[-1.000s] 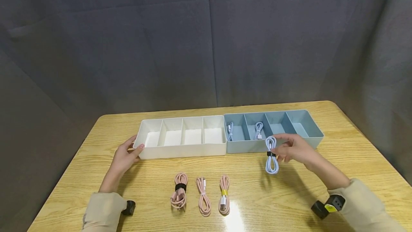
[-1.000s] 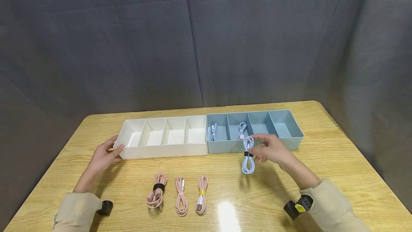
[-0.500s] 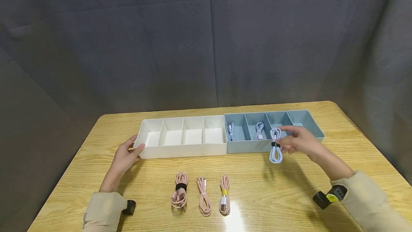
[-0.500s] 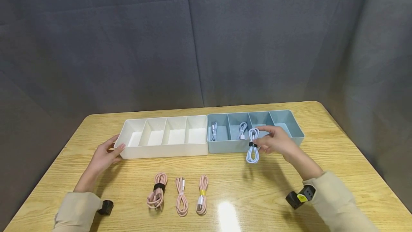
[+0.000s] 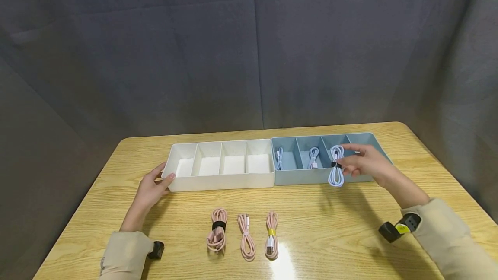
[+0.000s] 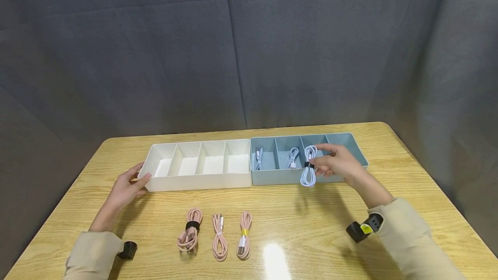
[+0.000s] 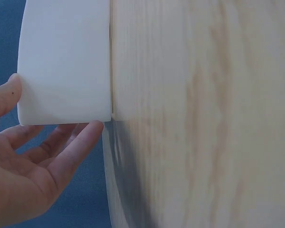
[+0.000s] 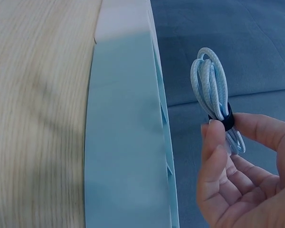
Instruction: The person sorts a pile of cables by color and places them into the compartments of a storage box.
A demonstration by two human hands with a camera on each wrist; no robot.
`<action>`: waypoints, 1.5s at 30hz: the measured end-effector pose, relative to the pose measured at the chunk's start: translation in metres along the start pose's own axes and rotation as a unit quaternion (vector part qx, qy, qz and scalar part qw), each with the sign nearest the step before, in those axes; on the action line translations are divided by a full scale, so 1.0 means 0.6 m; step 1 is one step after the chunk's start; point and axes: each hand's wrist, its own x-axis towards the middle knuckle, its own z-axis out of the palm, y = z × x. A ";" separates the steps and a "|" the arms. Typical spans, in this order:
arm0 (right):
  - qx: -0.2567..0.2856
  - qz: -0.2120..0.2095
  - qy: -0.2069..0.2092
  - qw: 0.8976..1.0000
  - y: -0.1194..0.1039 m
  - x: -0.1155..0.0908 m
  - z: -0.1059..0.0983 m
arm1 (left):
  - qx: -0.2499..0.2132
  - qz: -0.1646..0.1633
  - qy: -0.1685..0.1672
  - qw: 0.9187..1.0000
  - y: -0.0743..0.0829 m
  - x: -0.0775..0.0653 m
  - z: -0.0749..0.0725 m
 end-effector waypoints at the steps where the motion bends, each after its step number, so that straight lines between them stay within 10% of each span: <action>1: 0.003 0.000 -0.001 1.000 0.000 0.002 -0.003 | -0.001 0.000 0.001 1.000 0.000 0.000 0.000; 45: -0.038 0.061 0.054 0.996 0.023 0.075 -0.075 | 0.007 -0.002 0.012 1.000 -0.004 0.003 0.002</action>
